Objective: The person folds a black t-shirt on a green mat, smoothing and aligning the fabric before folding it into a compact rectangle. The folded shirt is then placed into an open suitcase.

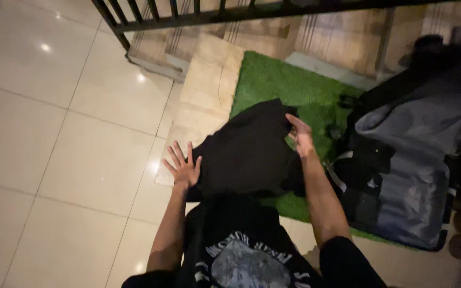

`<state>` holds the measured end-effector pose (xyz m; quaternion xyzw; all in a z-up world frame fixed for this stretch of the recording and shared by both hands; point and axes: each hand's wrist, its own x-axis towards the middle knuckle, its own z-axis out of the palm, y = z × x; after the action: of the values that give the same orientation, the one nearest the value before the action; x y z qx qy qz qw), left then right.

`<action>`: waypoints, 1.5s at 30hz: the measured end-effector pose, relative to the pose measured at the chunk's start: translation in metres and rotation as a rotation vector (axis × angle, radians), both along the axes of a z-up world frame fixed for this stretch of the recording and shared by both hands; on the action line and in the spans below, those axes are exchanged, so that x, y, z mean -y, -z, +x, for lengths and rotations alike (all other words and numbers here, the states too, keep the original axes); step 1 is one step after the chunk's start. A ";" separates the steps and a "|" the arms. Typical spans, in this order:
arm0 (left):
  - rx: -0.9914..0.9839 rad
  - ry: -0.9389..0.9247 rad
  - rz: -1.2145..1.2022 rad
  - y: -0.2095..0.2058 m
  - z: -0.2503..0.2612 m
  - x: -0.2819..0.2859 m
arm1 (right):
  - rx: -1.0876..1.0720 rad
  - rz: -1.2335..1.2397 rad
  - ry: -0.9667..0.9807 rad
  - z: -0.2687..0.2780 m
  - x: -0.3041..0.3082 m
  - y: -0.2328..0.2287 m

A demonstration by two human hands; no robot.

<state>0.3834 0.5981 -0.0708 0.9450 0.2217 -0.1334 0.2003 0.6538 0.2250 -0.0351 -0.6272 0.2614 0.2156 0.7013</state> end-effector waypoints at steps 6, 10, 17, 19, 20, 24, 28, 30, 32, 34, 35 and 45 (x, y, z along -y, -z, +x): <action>0.044 0.004 0.012 0.002 -0.001 -0.001 | 0.499 -0.273 -0.387 0.096 -0.055 -0.067; 0.024 -0.020 -0.054 -0.001 0.003 -0.002 | 0.695 -0.282 -0.543 0.169 -0.096 -0.084; -0.078 -0.026 -0.103 -0.015 0.007 -0.005 | 0.710 -0.849 -0.731 0.146 -0.105 -0.064; -0.108 -0.019 -0.124 -0.020 0.007 -0.006 | 0.815 -0.801 -0.815 0.102 -0.074 -0.036; -0.095 -0.011 -0.133 -0.022 0.006 -0.007 | 0.826 -0.955 -0.819 0.075 -0.056 -0.023; -0.066 0.024 -0.173 -0.025 0.003 -0.012 | 0.609 -1.035 -0.613 -0.043 0.020 -0.002; -0.071 0.049 -0.219 -0.029 0.002 -0.016 | 0.344 -1.207 -0.352 -0.154 0.060 -0.003; -0.119 0.072 -0.255 -0.031 0.004 -0.018 | 0.371 -1.218 -0.300 -0.189 0.071 -0.004; -0.171 0.100 -0.272 -0.036 0.007 -0.022 | 0.503 -1.171 -0.319 -0.210 0.071 0.000; -0.224 0.140 -0.273 -0.039 0.008 -0.023 | 0.380 -0.997 -0.303 -0.226 0.070 0.007; -0.149 0.144 -0.252 -0.040 0.007 -0.022 | 0.323 -0.907 -0.293 -0.232 0.064 0.012; 0.359 0.030 -0.362 0.006 -0.016 -0.012 | -0.178 -1.068 -0.686 -0.245 0.041 0.048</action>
<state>0.3674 0.6105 -0.0771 0.9054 0.1409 -0.0040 0.4005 0.4087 0.1843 -0.0831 -0.9178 0.1746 0.3190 0.1592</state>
